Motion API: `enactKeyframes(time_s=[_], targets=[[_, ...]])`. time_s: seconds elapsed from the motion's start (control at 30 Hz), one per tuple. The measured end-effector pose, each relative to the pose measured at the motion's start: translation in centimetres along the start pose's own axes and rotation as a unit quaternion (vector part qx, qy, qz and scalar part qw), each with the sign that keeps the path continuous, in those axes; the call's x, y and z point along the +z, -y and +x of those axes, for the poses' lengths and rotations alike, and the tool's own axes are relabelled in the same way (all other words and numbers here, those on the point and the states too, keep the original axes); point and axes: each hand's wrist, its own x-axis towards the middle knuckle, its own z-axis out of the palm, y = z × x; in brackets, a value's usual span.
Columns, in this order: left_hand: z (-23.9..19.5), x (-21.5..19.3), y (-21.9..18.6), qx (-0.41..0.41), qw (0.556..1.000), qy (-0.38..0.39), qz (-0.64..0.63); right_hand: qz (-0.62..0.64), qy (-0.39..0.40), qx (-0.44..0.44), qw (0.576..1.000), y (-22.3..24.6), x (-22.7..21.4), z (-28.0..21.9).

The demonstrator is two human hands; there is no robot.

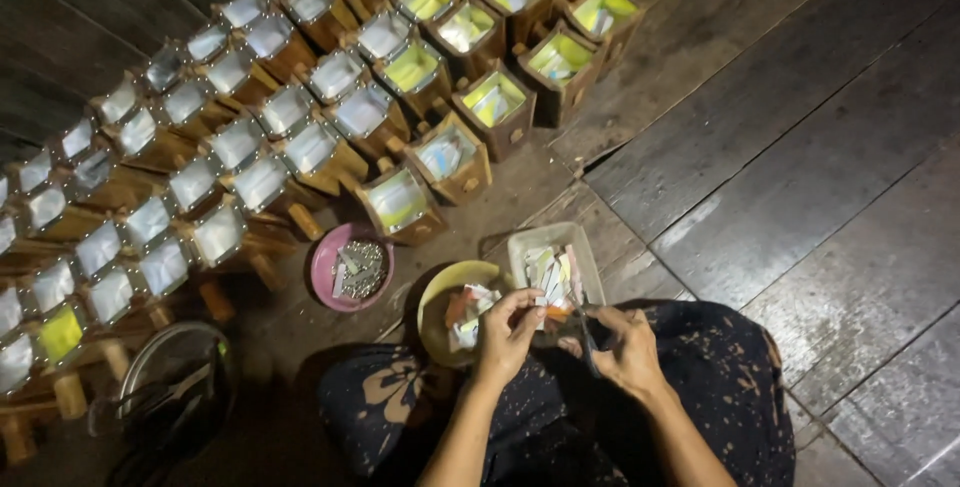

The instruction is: The person sits on the floor and uses scissors to cut small rectangular pieces of paper into smaller strips. The cut pieces are placed into a plastic container, and the process is repeated continuously.

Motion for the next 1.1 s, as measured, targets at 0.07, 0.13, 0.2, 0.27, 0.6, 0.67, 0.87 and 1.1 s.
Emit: enactKeyframes(time_s=[0.07,0.13,0.2,0.27,0.6,0.67,0.87,1.1], targets=[[-0.2,0.3,0.4,-0.013,0.999,0.003,-0.03,-0.014,0.011,-0.018,1.0,0.0,0.2,-0.1],[-0.4,0.7,0.4,-0.025,0.998,0.008,-0.061,-0.03,0.021,-0.035,0.999,0.7,-0.1,0.0],[-0.5,0.9,0.2,-0.064,0.997,0.025,-0.046,-0.07,0.031,-0.047,0.996,2.1,-0.9,0.3],[-0.6,1.1,0.2,-0.04,0.997,0.035,-0.053,-0.083,0.031,-0.062,0.994,2.3,-0.9,0.4],[-0.7,2.2,1.2,0.001,1.0,0.019,-0.022,-0.047,0.027,-0.014,0.998,4.5,-2.2,1.1],[-0.8,2.2,1.1,-0.003,1.0,0.022,-0.012,-0.048,0.027,-0.017,0.998,3.9,-1.8,0.8],[-0.9,2.2,1.4,0.005,1.0,0.025,0.003,-0.069,0.034,-0.028,0.997,3.0,-1.5,0.4],[-1.1,2.2,1.1,0.017,1.0,0.021,0.0,-0.069,0.046,-0.048,0.995,2.3,-1.3,0.1]])
